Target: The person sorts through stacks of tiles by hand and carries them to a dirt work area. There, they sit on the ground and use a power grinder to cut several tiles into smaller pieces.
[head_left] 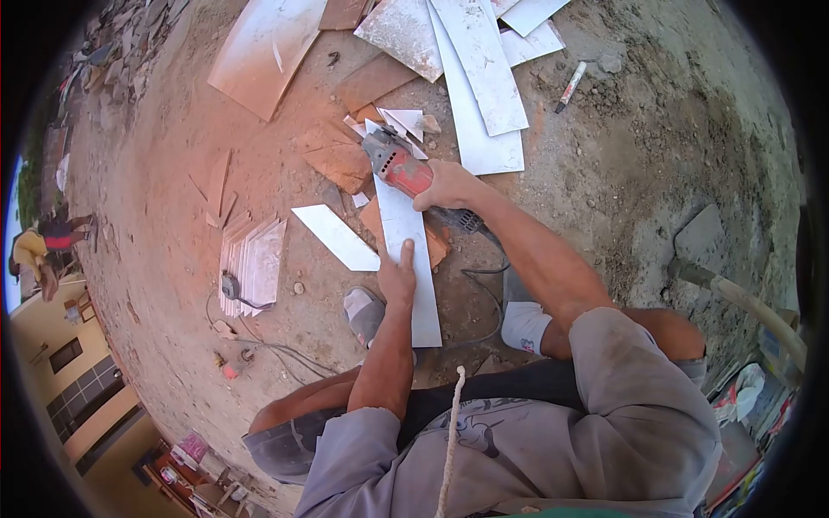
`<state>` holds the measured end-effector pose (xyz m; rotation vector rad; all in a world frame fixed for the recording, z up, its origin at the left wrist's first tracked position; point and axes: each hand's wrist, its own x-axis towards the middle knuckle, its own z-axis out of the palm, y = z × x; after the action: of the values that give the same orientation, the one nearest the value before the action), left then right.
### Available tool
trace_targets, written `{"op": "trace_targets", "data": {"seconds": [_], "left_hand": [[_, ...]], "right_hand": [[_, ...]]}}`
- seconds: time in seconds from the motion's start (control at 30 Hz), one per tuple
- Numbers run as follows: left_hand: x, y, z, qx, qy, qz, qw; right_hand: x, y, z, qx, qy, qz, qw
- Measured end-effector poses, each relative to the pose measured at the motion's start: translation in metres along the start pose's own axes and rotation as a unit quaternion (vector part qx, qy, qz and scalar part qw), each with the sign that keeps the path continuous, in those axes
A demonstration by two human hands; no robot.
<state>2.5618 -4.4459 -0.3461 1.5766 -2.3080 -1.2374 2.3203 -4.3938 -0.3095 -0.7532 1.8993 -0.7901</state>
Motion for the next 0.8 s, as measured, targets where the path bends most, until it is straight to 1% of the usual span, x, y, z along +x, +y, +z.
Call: {"op": "trace_targets", "data": {"seconds": [0.1,0.27,0.37,0.47,0.53,0.57,0.6,0.63,0.67,0.7,0.73,0.77,0.8], "left_hand": [[0.0,-0.002,0.0,0.007,0.0,0.0,1.0],[-0.005,0.015,-0.005,0.004,-0.001,-0.02,1.0],[-0.002,0.004,-0.002,0.004,-0.004,-0.009,1.0],[0.0,-0.002,0.0,0.017,-0.004,-0.014,1.0],[0.0,-0.003,-0.001,0.03,-0.004,-0.016,0.999],[0.0,-0.002,-0.001,0.044,-0.005,-0.019,0.999],[-0.002,-0.002,-0.001,0.041,-0.002,-0.019,0.999],[-0.003,0.002,-0.003,0.069,-0.004,-0.035,0.997],[-0.002,0.008,-0.005,0.096,-0.004,-0.05,0.994],[-0.003,0.013,-0.007,0.089,0.003,-0.051,0.995],[-0.005,0.021,-0.008,0.125,0.026,-0.043,0.991],[-0.006,0.026,-0.009,0.161,0.047,-0.036,0.985],[-0.006,0.029,-0.008,0.152,0.052,-0.038,0.986]], "right_hand": [[0.011,-0.007,0.002,0.006,-0.002,-0.01,1.0],[0.014,-0.007,0.002,0.005,-0.008,-0.011,1.0],[0.005,0.002,0.004,0.009,-0.018,0.001,1.0],[-0.004,0.005,0.005,0.005,0.006,0.007,1.0],[-0.015,0.004,0.0,0.046,-0.032,0.004,0.998],[-0.017,0.009,0.002,0.043,-0.032,0.001,0.999],[-0.018,0.015,0.008,0.043,-0.008,0.01,0.999],[-0.021,0.015,0.009,0.042,0.017,0.018,0.999],[-0.024,0.015,0.006,0.036,0.016,0.011,0.999],[-0.027,0.015,0.004,0.03,0.04,0.003,0.999],[-0.033,0.012,-0.001,0.023,0.062,-0.004,0.998],[-0.038,0.009,-0.008,0.014,0.06,-0.008,0.998],[-0.041,0.006,-0.02,0.047,0.047,-0.008,0.998]]}}
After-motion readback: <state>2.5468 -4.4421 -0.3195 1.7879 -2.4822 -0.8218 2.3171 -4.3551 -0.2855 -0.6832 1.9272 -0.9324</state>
